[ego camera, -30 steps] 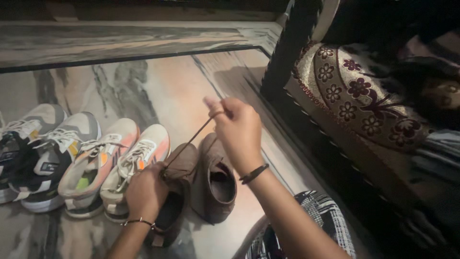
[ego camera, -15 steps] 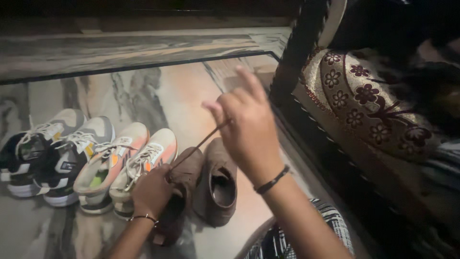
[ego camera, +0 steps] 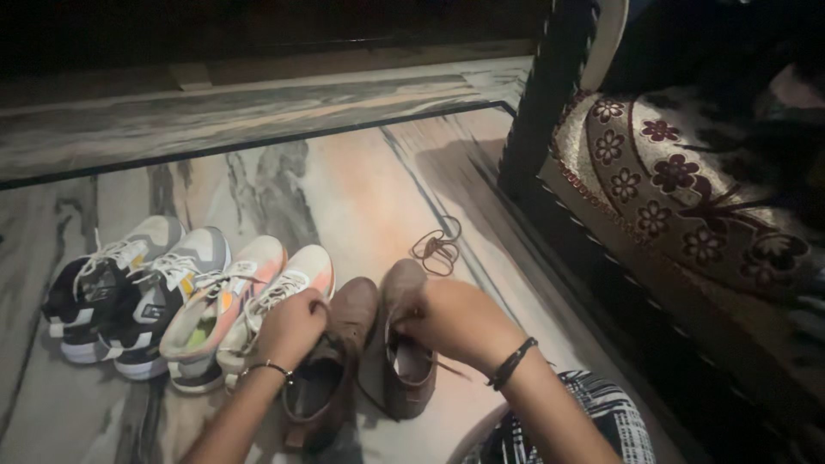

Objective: The person unties the shoelaces of a pair of brown shoes. They pull the laces, loosen the knots, and remove the laces from the eyelets.

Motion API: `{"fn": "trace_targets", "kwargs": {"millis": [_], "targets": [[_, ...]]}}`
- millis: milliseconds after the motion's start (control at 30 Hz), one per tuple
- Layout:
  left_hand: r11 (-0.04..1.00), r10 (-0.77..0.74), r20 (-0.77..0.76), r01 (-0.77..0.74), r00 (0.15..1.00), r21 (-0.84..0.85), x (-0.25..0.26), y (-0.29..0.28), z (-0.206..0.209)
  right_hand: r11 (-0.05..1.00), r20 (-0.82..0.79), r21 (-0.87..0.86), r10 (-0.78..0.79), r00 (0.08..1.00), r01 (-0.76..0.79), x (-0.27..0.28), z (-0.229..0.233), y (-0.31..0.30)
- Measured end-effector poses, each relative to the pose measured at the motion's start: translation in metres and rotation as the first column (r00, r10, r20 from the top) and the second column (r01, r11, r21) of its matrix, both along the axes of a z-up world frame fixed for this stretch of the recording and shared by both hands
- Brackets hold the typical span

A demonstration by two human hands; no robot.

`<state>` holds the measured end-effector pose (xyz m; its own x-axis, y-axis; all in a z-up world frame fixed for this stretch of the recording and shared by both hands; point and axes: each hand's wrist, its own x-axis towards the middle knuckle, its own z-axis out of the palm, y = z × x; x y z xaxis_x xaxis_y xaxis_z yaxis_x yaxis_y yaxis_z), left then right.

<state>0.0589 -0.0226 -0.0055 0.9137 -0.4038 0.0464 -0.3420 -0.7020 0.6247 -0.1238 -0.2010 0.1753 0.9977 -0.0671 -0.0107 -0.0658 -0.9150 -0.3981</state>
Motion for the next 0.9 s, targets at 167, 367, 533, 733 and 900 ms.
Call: {"fn": "trace_targets", "kwargs": {"millis": [167,367,533,733,900], "targets": [[0.892,-0.380,-0.150,0.319,0.913,-0.319,0.011,0.009,0.016,0.988,-0.303,0.088,0.146,0.942,-0.124,0.011,-0.022,0.000],[0.751,-0.660,-0.551,0.481,0.511,-0.453,0.013,0.035,0.036,0.986,-0.072,-0.082,0.139,0.988,-0.145,0.042,-0.055,0.003],[0.914,-0.387,-0.047,0.376,0.921,-0.151,0.000,0.051,0.037,0.998,0.131,0.054,-0.016,0.991,0.009,0.078,-0.094,0.019],[0.951,-0.288,0.155,0.301,0.945,-0.066,-0.022,0.052,0.012,0.989,0.165,0.120,-0.109,0.980,0.090,0.114,-0.150,0.036],[0.973,-0.230,0.192,0.229,0.954,0.026,-0.029,0.045,-0.007,0.986,0.080,0.058,-0.160,0.984,0.156,0.127,-0.195,0.044]]}}
